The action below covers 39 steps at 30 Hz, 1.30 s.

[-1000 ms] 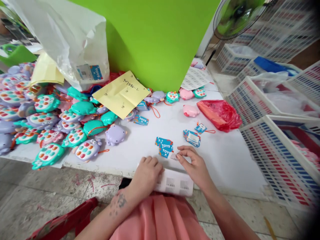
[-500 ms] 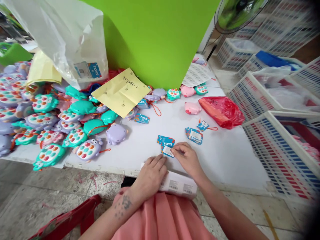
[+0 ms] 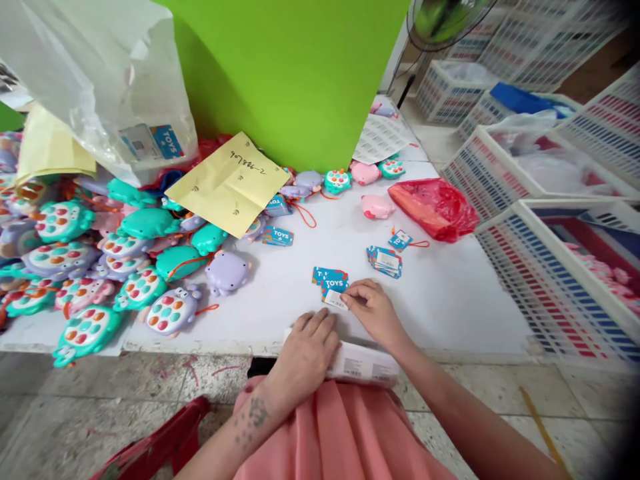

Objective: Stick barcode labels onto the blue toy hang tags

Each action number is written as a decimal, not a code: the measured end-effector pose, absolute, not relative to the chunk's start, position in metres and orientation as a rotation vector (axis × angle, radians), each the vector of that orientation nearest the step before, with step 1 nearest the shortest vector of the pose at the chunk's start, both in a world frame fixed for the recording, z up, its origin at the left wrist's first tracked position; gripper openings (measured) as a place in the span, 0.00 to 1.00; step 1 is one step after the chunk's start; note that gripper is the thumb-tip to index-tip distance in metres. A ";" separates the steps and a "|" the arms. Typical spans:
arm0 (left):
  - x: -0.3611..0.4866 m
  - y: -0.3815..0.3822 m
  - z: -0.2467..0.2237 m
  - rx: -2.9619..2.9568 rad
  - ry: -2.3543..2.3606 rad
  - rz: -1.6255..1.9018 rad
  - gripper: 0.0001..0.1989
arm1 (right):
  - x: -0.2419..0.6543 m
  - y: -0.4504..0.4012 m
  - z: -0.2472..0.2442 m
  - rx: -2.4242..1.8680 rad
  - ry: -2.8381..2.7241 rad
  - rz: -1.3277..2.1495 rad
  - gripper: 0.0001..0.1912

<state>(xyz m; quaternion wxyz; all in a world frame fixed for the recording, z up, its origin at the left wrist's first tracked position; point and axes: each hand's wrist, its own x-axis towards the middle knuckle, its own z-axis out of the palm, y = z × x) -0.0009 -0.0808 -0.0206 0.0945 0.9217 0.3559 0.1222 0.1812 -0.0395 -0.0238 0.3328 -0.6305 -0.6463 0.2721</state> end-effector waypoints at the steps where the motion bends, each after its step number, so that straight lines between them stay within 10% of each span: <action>1: -0.001 -0.081 -0.021 2.731 1.054 0.365 0.09 | 0.181 -0.039 -0.024 -1.648 -1.692 0.705 0.06; 39: 0.001 -0.075 -0.019 2.759 1.053 0.374 0.09 | 0.178 -0.033 -0.020 -1.736 -1.819 0.614 0.08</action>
